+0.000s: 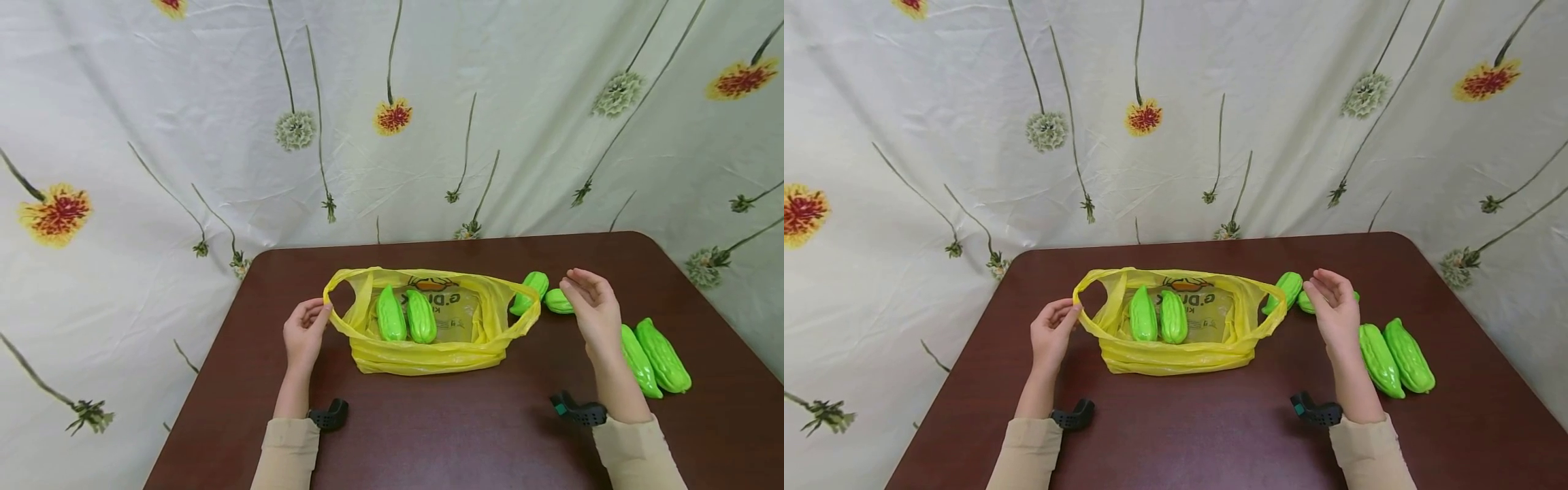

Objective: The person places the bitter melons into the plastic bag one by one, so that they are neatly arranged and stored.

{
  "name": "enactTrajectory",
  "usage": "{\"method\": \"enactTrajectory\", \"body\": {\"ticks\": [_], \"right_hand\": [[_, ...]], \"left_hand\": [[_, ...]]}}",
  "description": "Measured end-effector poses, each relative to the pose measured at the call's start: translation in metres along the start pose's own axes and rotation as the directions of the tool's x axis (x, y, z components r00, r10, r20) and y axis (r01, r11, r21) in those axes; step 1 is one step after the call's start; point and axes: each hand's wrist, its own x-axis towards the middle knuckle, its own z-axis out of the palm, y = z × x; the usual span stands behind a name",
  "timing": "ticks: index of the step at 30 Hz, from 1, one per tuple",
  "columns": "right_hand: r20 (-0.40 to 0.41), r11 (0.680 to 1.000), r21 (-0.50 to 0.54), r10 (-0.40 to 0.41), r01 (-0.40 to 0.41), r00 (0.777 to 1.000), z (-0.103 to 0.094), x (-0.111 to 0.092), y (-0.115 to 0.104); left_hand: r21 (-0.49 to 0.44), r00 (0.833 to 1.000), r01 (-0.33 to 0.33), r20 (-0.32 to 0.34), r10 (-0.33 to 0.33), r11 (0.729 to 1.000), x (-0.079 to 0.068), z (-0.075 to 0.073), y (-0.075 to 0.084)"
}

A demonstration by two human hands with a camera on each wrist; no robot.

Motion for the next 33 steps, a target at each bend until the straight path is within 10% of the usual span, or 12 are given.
{"method": "enactTrajectory", "body": {"ticks": [15,33], "right_hand": [[-0.004,0.996,-0.053,0.077,-0.077,0.997,-0.043,-0.027,-0.023],[-0.287,0.980,0.069,0.198,-0.186,0.937,-0.101,-0.034,-0.038]], "left_hand": [[-0.012,1.000,0.022,-0.018,-0.023,1.000,0.008,-0.001,-0.026],[-0.003,0.999,-0.003,-0.033,0.003,1.000,0.009,0.000,-0.033]]}}
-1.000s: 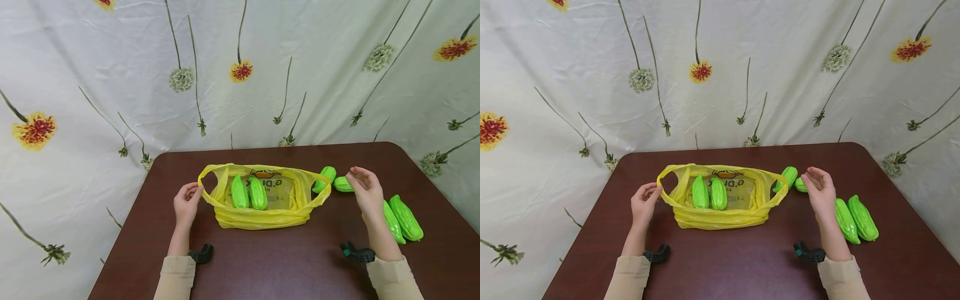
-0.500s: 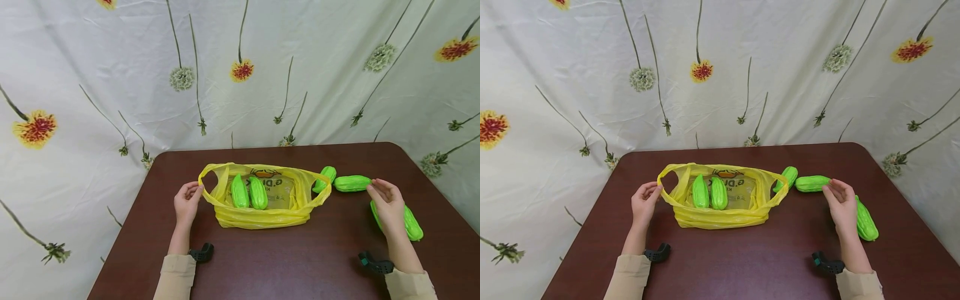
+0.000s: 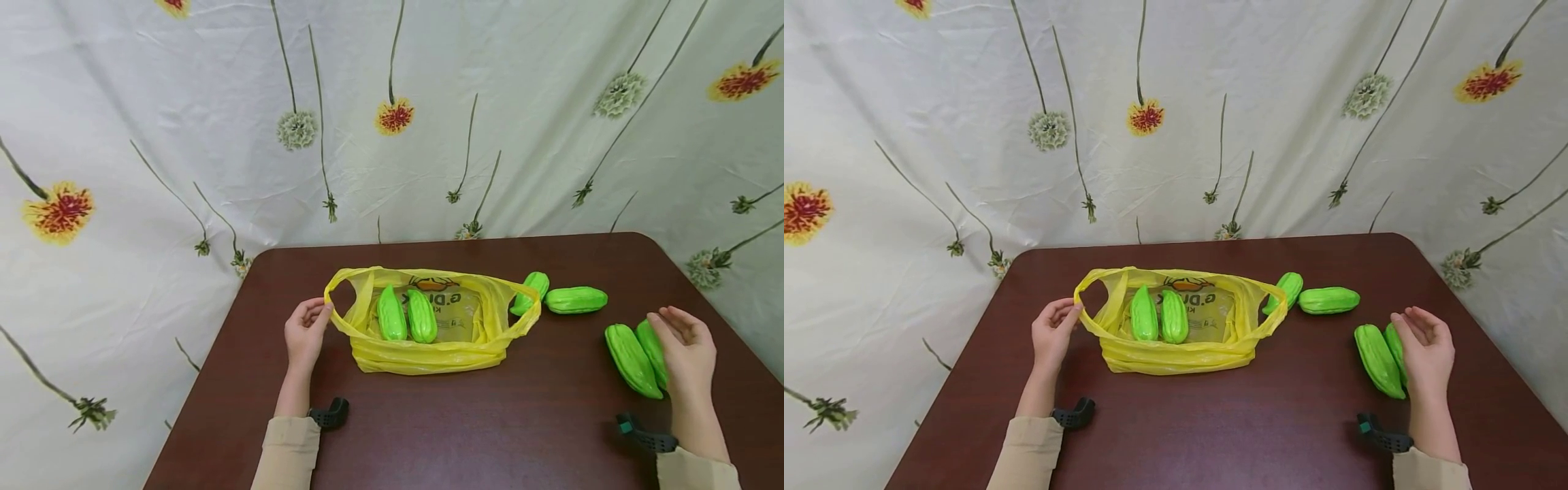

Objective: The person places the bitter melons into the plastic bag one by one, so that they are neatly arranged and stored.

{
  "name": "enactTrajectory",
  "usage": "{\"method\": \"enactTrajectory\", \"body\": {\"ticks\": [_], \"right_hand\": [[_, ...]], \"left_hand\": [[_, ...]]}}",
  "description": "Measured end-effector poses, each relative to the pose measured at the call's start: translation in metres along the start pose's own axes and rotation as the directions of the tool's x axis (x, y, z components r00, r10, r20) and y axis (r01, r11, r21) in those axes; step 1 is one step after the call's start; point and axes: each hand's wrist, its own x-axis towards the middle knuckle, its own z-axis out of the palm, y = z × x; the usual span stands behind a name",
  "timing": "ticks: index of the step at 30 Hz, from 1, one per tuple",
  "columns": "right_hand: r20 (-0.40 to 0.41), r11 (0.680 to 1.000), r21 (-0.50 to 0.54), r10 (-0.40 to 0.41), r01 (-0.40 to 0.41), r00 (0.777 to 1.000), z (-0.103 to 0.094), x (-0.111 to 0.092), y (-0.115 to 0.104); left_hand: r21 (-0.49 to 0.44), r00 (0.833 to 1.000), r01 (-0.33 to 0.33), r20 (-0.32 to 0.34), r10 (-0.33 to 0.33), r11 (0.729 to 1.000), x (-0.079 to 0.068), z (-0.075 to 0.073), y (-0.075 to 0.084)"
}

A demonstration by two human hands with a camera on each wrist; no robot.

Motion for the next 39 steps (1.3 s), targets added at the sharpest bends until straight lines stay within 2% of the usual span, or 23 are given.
{"method": "enactTrajectory", "body": {"ticks": [3,6,10,13,17,20,24,29,33,39], "right_hand": [[-0.039,0.999,0.016,0.037,-0.036,0.999,-0.013,0.007,0.005],[-0.095,0.996,-0.002,0.092,-0.093,0.991,-0.015,0.004,-0.003],[-0.154,0.987,-0.059,0.141,-0.152,0.978,-0.013,-0.006,-0.016],[-0.164,0.980,-0.092,0.159,-0.176,0.973,-0.017,-0.009,-0.018],[-0.159,0.967,-0.120,0.202,-0.223,0.966,-0.021,-0.012,-0.021],[-0.130,0.964,-0.138,0.210,-0.228,0.969,-0.024,-0.011,-0.020],[-0.047,0.964,-0.156,0.209,-0.213,0.977,-0.031,-0.009,-0.017],[0.063,0.964,-0.181,0.209,-0.195,0.976,-0.038,-0.007,-0.010],[0.133,0.977,-0.145,0.174,-0.154,0.976,-0.039,-0.004,-0.003],[0.169,0.971,-0.199,0.168,-0.134,0.971,-0.039,-0.004,0.006]], "left_hand": [[-0.003,1.000,-0.003,0.002,0.003,1.000,0.000,0.000,0.000],[0.006,1.000,-0.002,0.016,0.002,1.000,-0.004,0.000,0.013],[0.009,1.000,0.013,0.026,-0.013,1.000,-0.003,-0.001,0.014],[0.002,1.000,0.012,0.014,-0.012,1.000,0.001,-0.001,0.000],[0.005,1.000,-0.005,0.004,0.005,1.000,0.001,0.000,-0.001],[0.005,1.000,-0.007,0.003,0.007,1.000,0.001,0.000,-0.001],[0.010,1.000,0.002,0.003,-0.002,1.000,0.001,-0.001,0.000],[0.007,1.000,0.002,0.006,-0.002,1.000,0.000,-0.001,0.000],[-0.001,1.000,0.004,0.008,-0.004,1.000,0.000,-0.001,0.001],[-0.004,1.000,0.006,0.005,-0.006,1.000,0.000,-0.001,0.001]]}}
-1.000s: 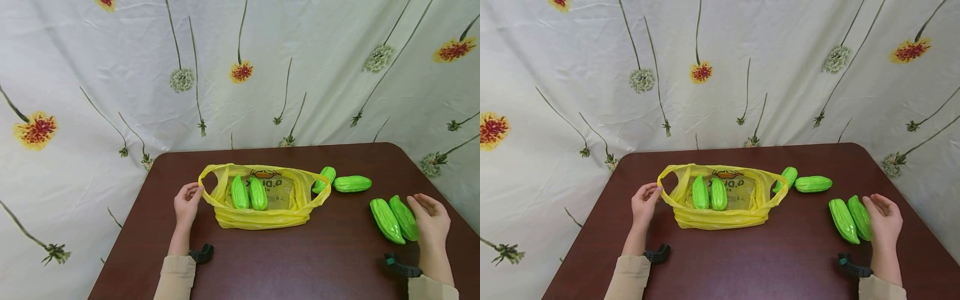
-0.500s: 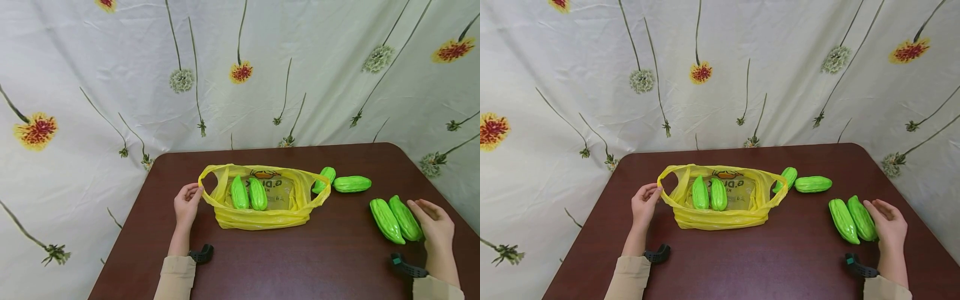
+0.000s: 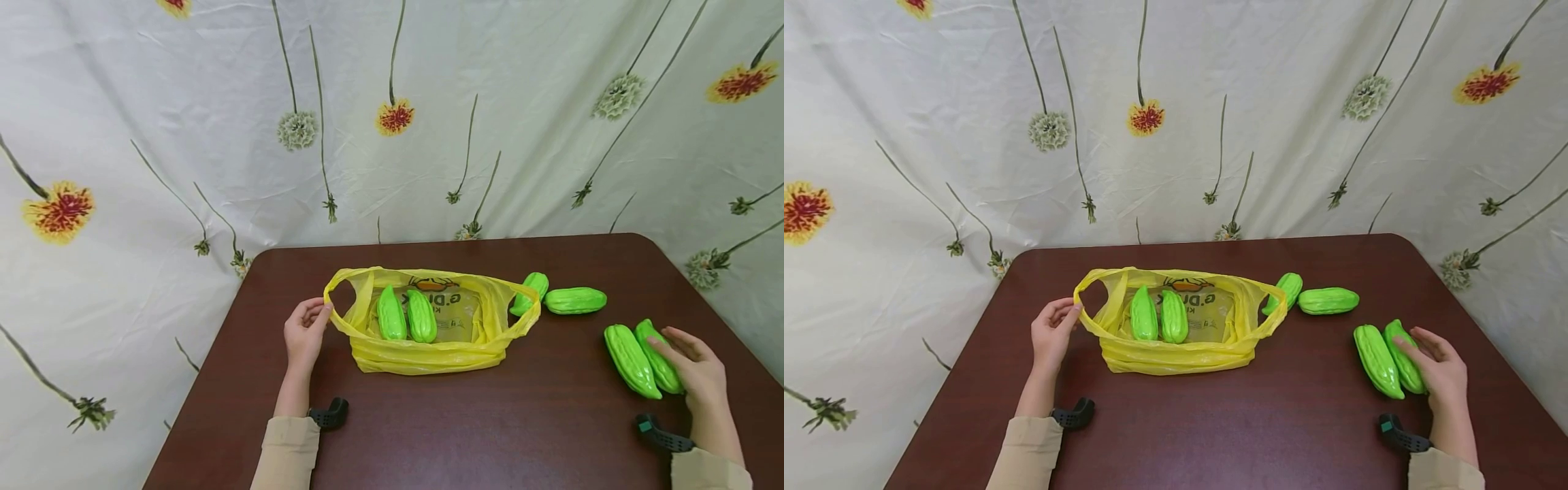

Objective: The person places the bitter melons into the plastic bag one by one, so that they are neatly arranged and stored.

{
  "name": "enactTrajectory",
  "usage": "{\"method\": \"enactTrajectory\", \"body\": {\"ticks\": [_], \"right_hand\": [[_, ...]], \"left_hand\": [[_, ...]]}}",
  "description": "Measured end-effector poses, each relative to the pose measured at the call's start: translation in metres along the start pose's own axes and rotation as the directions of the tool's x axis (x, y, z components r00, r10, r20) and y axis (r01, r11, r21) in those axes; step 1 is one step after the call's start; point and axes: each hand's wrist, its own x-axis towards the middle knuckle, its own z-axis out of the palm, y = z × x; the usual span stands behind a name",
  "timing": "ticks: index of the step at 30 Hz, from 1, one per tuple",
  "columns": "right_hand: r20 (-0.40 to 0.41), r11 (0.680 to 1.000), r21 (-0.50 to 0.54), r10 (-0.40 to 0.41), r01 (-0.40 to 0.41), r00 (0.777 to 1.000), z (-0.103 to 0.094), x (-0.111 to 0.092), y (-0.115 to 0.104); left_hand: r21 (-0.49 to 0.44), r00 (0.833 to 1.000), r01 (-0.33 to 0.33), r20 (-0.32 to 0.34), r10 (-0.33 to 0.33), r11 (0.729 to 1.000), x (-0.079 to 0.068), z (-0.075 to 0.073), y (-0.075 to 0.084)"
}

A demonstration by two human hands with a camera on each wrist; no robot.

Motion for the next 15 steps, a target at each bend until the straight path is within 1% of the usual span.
{"method": "enactTrajectory", "body": {"ticks": [8,15], "right_hand": [[-0.028,0.997,-0.073,0.015,-0.017,1.000,0.005,0.001,0.001],[-0.097,0.985,-0.155,0.060,-0.074,0.994,0.012,0.003,-0.001]], "left_hand": [[0.001,1.000,-0.009,0.001,0.009,1.000,0.000,0.001,-0.001],[0.008,1.000,-0.011,0.002,0.011,1.000,0.000,0.001,-0.003]]}}
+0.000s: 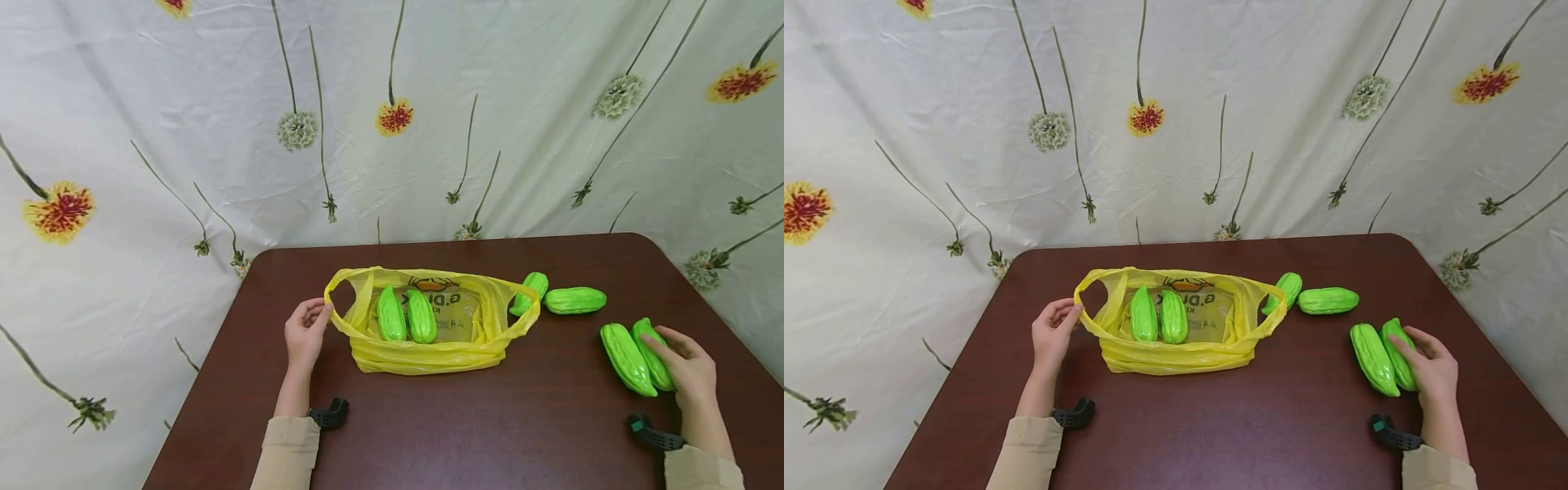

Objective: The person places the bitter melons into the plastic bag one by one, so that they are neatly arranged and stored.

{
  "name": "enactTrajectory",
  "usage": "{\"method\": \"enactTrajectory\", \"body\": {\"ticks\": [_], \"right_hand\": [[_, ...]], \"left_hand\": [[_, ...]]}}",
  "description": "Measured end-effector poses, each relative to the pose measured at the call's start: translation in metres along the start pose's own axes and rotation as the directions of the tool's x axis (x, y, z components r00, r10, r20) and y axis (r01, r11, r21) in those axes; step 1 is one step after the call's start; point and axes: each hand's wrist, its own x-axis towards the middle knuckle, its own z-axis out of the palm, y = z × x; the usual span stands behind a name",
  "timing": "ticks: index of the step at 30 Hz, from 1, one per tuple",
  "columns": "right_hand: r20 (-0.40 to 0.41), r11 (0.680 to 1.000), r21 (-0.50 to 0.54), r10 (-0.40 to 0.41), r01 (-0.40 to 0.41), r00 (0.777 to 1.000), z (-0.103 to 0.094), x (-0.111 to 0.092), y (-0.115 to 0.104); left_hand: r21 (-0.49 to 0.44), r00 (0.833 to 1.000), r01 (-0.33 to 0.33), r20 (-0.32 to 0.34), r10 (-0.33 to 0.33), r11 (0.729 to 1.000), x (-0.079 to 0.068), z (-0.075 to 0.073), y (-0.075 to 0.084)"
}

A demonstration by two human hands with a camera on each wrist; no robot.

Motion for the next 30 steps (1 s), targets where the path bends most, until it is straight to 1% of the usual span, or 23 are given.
{"method": "enactTrajectory", "body": {"ticks": [5,9,13,16,20,23,27,30], "right_hand": [[-0.036,0.999,-0.003,0.053,-0.053,0.998,0.003,-0.001,-0.003],[-0.039,0.997,-0.027,0.065,-0.066,0.997,0.008,-0.002,-0.004],[-0.031,0.996,-0.067,0.053,-0.055,0.998,0.013,-0.002,-0.005],[-0.025,0.995,-0.091,0.027,-0.029,0.999,0.015,-0.002,-0.006],[-0.027,0.993,-0.115,0.001,-0.004,1.000,0.018,-0.003,-0.008],[-0.029,0.992,-0.130,-0.001,-0.003,1.000,0.020,-0.006,-0.011],[-0.031,0.995,-0.096,-0.005,0.002,1.000,0.023,-0.010,-0.017],[-0.031,1.000,-0.025,-0.012,0.012,0.999,0.026,-0.012,-0.022]], "left_hand": [[0.001,1.000,-0.003,-0.002,0.003,1.000,0.000,0.001,0.000],[-0.001,1.000,-0.005,-0.002,0.005,1.000,0.000,0.001,0.001],[0.006,1.000,-0.003,0.002,0.003,1.000,-0.001,0.000,0.002],[0.016,1.000,0.001,0.004,-0.001,1.000,-0.001,0.000,0.003],[0.010,1.000,-0.003,0.002,0.003,1.000,-0.001,-0.001,0.003],[0.000,1.000,-0.007,-0.001,0.007,1.000,-0.001,-0.001,0.003],[0.000,1.000,-0.005,-0.003,0.005,1.000,0.000,-0.001,0.002],[0.004,1.000,-0.002,-0.003,0.002,1.000,0.000,-0.001,0.002]]}}
